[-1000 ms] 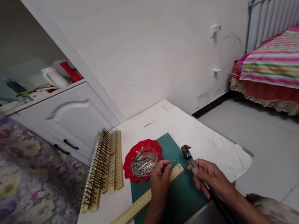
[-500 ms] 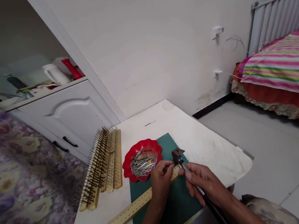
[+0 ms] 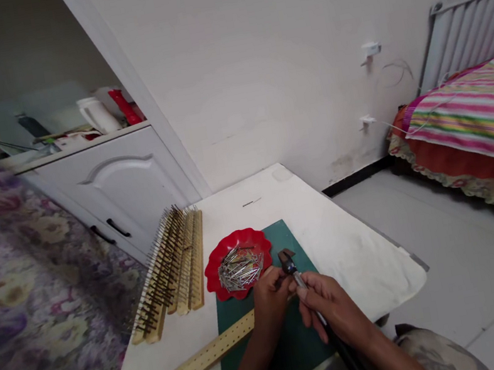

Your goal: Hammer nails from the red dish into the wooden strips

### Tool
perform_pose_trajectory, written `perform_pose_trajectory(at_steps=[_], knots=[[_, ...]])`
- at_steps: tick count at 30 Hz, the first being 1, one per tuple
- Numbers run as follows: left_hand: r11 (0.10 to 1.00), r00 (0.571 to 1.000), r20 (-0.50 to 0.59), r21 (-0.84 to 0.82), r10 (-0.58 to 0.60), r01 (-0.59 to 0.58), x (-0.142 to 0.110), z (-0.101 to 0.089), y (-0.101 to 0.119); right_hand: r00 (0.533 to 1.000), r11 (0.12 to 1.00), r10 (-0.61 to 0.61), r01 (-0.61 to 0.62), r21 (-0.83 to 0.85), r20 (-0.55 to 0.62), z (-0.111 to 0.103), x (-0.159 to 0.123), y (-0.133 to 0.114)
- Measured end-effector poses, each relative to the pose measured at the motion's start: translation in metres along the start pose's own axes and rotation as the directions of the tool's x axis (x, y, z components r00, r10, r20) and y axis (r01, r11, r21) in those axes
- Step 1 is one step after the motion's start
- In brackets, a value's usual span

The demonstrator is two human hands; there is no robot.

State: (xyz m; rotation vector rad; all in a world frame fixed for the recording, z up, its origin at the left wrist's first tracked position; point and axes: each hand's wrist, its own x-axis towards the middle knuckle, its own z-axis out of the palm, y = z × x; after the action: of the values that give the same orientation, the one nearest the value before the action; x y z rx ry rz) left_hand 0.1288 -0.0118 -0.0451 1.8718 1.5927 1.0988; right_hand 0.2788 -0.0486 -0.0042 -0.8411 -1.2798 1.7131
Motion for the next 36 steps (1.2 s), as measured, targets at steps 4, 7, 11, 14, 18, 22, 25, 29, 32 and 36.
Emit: perform_pose_trajectory(at_steps=[4,7,11,14,18,22,25,29,32,36], knots=[[1.000,1.000,0.000,-0.005,0.002,-0.002,-0.001,0.000,-0.002,1.000,1.000,-0.021,0.021,0.019,-0.014,-0.001,0.000,0.001],[1.000,1.000,-0.014,-0.007,0.007,-0.007,-0.002,0.001,-0.002,1.000,1.000,-0.018,0.018,0.006,-0.007,-0.001,0.000,0.002],[1.000,1.000,-0.021,-0.002,0.006,-0.006,-0.002,0.001,0.000,1.000,1.000,-0.015,0.015,-0.022,-0.002,-0.002,-0.001,0.003],[1.000,1.000,-0.012,-0.009,0.019,-0.019,-0.002,0.000,0.001,0.998,0.999,-0.046,0.046,-0.010,-0.048,-0.006,-0.005,0.000],[0.997,0.997,0.021,0.007,0.075,-0.075,-0.010,-0.006,0.002,0.988,0.997,-0.078,0.080,0.007,-0.134,-0.016,-0.009,-0.003],[0.968,0.986,0.049,0.190,0.159,-0.165,-0.026,-0.016,-0.002,0.980,0.994,-0.091,0.098,0.036,-0.178,-0.024,-0.013,-0.004],[0.948,0.986,0.070,0.273,0.151,-0.165,-0.035,-0.021,-0.006,0.979,0.993,-0.095,0.106,0.048,-0.183,-0.026,-0.016,-0.006],[0.947,0.986,0.093,0.277,0.140,-0.161,-0.036,-0.020,-0.008,0.982,0.994,-0.094,0.101,0.036,-0.161,-0.024,-0.016,-0.006],[0.947,0.985,0.103,0.279,0.138,-0.162,-0.036,-0.016,-0.006,0.986,0.995,-0.086,0.092,0.038,-0.140,-0.023,-0.016,-0.003],[0.931,0.979,0.098,0.306,0.178,-0.200,-0.036,-0.022,0.002,0.988,0.995,-0.084,0.089,0.038,-0.131,-0.024,-0.016,-0.002]])
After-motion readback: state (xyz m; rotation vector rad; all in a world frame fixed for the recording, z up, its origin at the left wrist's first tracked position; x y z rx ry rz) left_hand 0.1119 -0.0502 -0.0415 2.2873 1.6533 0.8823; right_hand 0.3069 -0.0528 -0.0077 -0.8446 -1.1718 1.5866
